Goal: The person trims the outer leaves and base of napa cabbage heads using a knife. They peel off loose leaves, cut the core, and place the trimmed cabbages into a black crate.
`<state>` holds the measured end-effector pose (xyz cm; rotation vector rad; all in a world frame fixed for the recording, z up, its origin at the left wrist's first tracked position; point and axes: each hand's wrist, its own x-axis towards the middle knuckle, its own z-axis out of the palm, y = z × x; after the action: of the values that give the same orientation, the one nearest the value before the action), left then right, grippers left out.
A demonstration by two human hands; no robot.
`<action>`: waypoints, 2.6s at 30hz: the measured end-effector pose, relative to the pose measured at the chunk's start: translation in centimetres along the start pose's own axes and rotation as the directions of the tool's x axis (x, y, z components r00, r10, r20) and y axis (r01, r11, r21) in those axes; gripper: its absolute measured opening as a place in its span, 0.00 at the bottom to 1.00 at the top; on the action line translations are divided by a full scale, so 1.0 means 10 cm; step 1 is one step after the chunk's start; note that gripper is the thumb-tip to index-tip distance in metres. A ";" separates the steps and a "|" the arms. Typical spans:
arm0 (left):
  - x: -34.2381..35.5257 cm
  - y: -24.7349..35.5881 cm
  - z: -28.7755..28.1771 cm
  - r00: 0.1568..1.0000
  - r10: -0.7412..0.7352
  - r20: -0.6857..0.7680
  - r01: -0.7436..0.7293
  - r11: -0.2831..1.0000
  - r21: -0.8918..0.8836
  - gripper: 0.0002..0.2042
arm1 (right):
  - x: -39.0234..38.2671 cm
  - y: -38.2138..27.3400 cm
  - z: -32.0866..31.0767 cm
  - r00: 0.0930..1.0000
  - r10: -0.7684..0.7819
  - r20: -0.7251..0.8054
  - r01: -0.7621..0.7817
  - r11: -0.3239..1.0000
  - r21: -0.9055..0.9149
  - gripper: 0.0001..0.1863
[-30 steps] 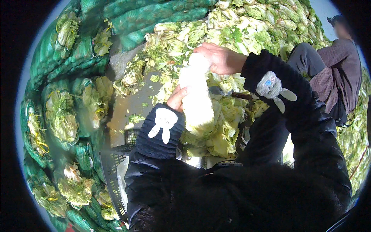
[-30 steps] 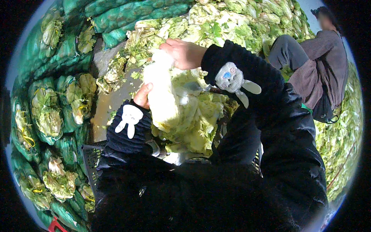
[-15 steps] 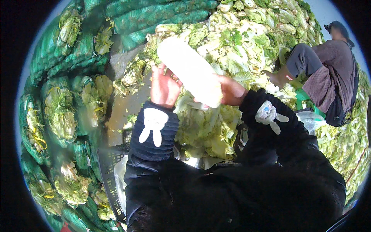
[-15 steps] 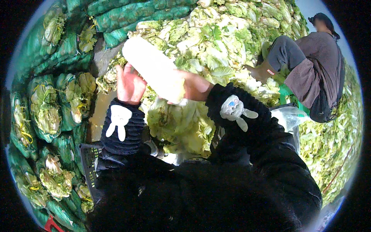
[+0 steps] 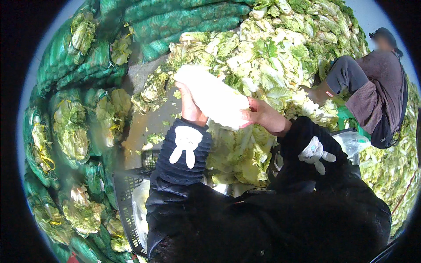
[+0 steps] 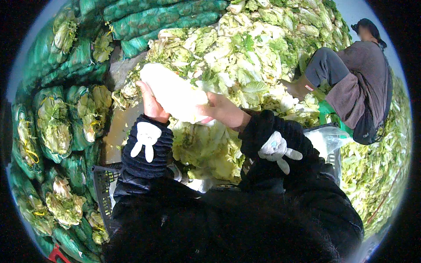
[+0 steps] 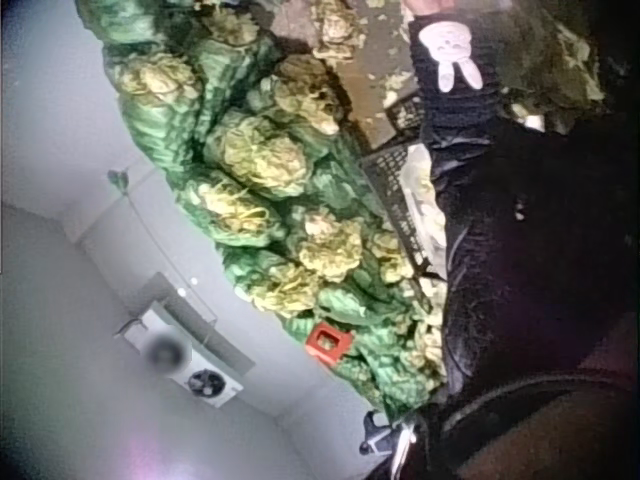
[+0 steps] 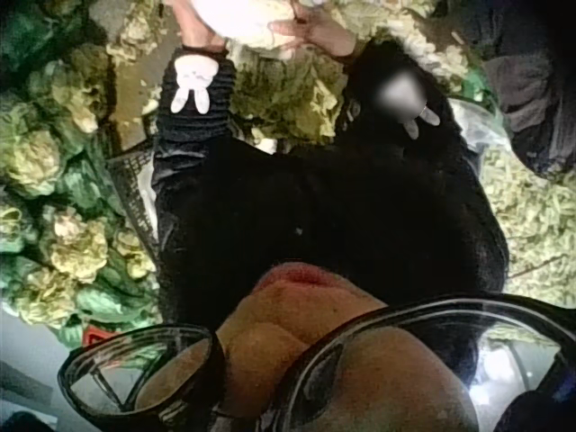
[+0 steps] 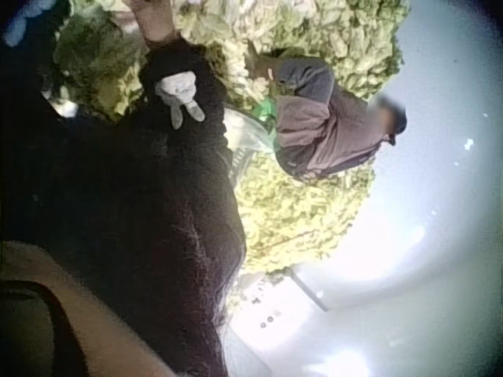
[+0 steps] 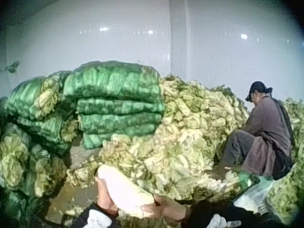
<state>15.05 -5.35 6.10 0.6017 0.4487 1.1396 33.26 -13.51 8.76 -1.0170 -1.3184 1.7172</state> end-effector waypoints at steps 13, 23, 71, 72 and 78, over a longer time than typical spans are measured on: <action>-0.03 -0.06 -0.01 0.999 0.018 0.048 -0.022 0.996 0.087 0.43 | -0.19 -0.11 -0.03 0.958 0.076 -0.277 -0.112 0.987 -0.116 0.22; -0.01 -0.12 -0.16 0.968 -0.058 0.245 0.035 0.995 0.097 0.31 | -0.24 -0.37 -0.16 0.991 0.133 -0.024 -0.070 0.654 0.753 0.14; -0.15 -0.16 0.10 0.950 -0.280 0.137 0.118 0.731 0.672 0.29 | -0.61 0.26 -1.40 0.950 -0.091 -0.300 -0.153 0.701 -0.696 0.09; -0.17 -0.16 0.12 0.948 -0.291 0.128 0.137 0.736 0.664 0.28 | -0.60 0.14 -1.20 0.938 -0.233 -0.255 -0.044 0.653 -0.756 0.11; -0.29 -0.17 0.20 0.896 -0.420 0.141 0.217 0.694 0.687 0.15 | -0.45 -0.36 -0.49 0.919 -0.392 -0.049 0.105 0.360 -0.927 0.11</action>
<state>16.44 -8.97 6.65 1.2428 0.6795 0.5054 39.90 -14.88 12.23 -1.4452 -2.1579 0.4254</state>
